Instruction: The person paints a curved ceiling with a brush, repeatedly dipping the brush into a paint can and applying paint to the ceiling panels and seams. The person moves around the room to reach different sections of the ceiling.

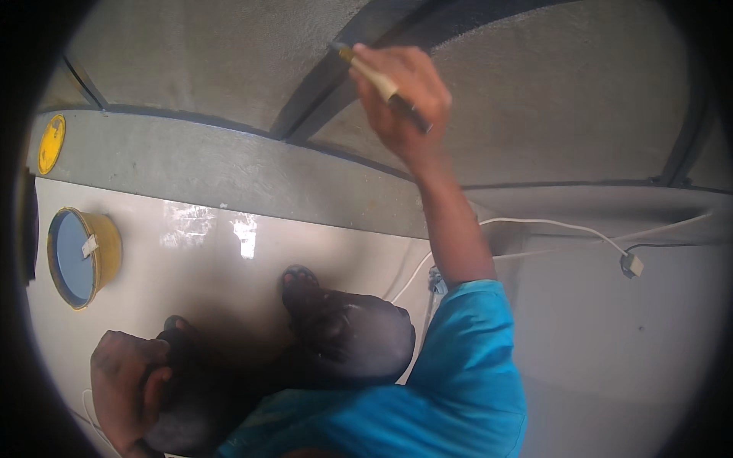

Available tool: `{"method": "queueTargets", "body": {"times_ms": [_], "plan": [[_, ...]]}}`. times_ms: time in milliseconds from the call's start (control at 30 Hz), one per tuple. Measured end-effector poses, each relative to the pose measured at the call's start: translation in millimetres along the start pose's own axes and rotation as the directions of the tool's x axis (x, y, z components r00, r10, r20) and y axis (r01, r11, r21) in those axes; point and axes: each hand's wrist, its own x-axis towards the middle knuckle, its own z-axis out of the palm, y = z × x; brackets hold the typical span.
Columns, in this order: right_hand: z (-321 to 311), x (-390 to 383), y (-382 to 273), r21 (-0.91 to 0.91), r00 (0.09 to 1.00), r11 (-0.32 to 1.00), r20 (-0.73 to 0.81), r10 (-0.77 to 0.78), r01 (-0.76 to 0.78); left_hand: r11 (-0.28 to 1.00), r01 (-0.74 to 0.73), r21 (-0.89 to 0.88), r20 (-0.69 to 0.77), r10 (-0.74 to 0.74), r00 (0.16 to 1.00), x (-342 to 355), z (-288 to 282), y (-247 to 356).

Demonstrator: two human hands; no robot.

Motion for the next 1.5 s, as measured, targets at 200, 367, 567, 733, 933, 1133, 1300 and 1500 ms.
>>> {"method": "queueTargets", "body": {"times_ms": [200,367,567,733,933,1133,1300,1500], "plan": [[-48,41,44,-0.255,0.926,0.944,-0.258,-0.274,0.208,1.0,0.03,0.0,0.06,-0.03,0.998,11,0,-2],[18,-23,32,-0.313,0.96,0.924,-0.096,-0.261,0.22,0.997,-0.063,-0.054,0.195,0.072,0.978,20,-16,-2],[60,-81,4,-0.122,0.993,0.985,0.006,-0.119,0.119,0.999,-0.018,-0.032,0.211,0.025,0.977,18,-19,0],[25,-33,30,-0.041,0.996,0.999,-0.086,-0.027,0.024,0.999,0.021,-0.026,0.23,-0.014,0.973,17,-22,4],[26,-33,22,-0.221,0.92,0.968,-0.34,-0.194,0.122,1.0,0.01,-0.019,0.229,-0.006,0.973,19,-20,5],[66,-99,-1,-0.158,1.0,0.987,-0.002,-0.005,0.004,0.999,0.039,-0.012,0.248,-0.035,0.968,18,-21,7],[20,-33,25,-0.26,0.972,0.961,-0.186,-0.143,0.092,1.0,0.03,0.007,0.243,-0.031,0.97,18,-20,9],[43,-48,16,-0.253,0.947,0.961,-0.267,-0.181,0.113,1.0,0.018,0.003,0.262,-0.018,0.965,18,-20,3]]}}
